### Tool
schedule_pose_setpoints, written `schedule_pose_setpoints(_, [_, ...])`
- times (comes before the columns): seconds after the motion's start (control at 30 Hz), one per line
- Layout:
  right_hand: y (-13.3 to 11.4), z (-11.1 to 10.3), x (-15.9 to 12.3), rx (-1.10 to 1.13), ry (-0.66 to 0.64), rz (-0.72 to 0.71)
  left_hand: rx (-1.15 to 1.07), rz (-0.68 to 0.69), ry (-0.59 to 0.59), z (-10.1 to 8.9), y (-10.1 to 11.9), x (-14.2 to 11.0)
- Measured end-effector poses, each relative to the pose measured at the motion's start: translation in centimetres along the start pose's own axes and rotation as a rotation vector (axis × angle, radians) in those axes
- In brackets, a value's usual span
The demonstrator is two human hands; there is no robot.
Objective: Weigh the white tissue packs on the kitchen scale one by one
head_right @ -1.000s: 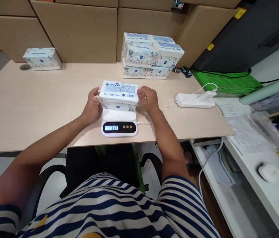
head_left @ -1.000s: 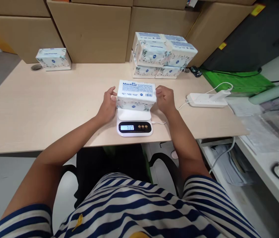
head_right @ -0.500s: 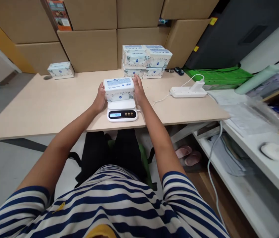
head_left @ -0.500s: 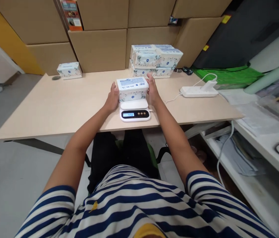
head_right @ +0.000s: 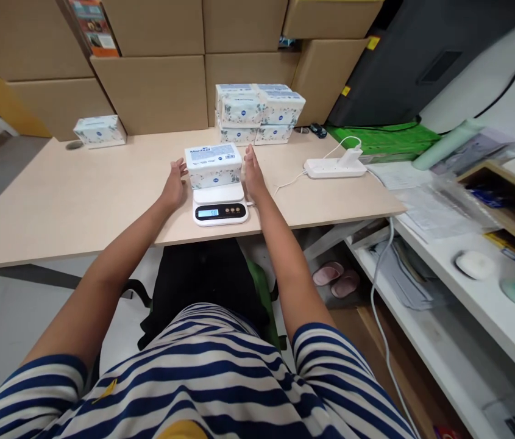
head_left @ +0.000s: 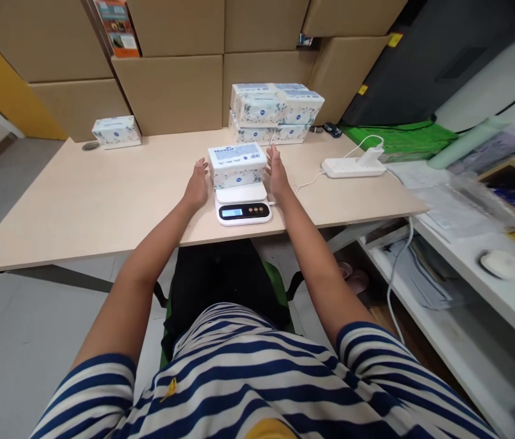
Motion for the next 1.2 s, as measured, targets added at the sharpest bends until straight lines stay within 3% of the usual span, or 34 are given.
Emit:
schedule_pose_setpoints(0.13, [0.7, -1.2, 0.8, -0.008, -0.025, -0.036, -0.011, -0.066, -0.001, -0.2, -1.0, 0.6])
schedule_pose_setpoints(0.33, [1.4, -2.1, 1.6, -0.021, -0.055, -0.071, 0.022, -0.019, -0.086, 0.0, -1.3, 1.1])
schedule_pose_setpoints(0.67, [0.1, -1.6, 0.8, -0.078, -0.102, -0.114, -0.011, 0.007, -0.122, -0.4, -2.4, 1.8])
schedule_pose_setpoints(0.8, [0.3, -1.6, 0.7, -0.067, -0.072, -0.081, 0.023, 0.004, -0.171, -0.8, -3.3, 2.6])
schedule_pose_setpoints(0.97, [0.2, -1.6, 0.4, -0.046, -0.054, -0.011, 0.053, 0.038, -0.317, -0.8, -4.5, 3.7])
schedule_pose_setpoints(1.2, [-0.1, -1.5, 0.3, -0.075, -0.052, 0.016, 0.071, 0.051, -0.302, -1.1, -4.5, 3.5])
Point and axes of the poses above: each hand's wrist, its own x-axis towards the middle knuckle, its own z-axis out of the palm, y = z × x, the point moved 8 cm from there along x, towards the middle knuckle, and after that the axes turned 10 degrees about -x, right-handed, at the moved point
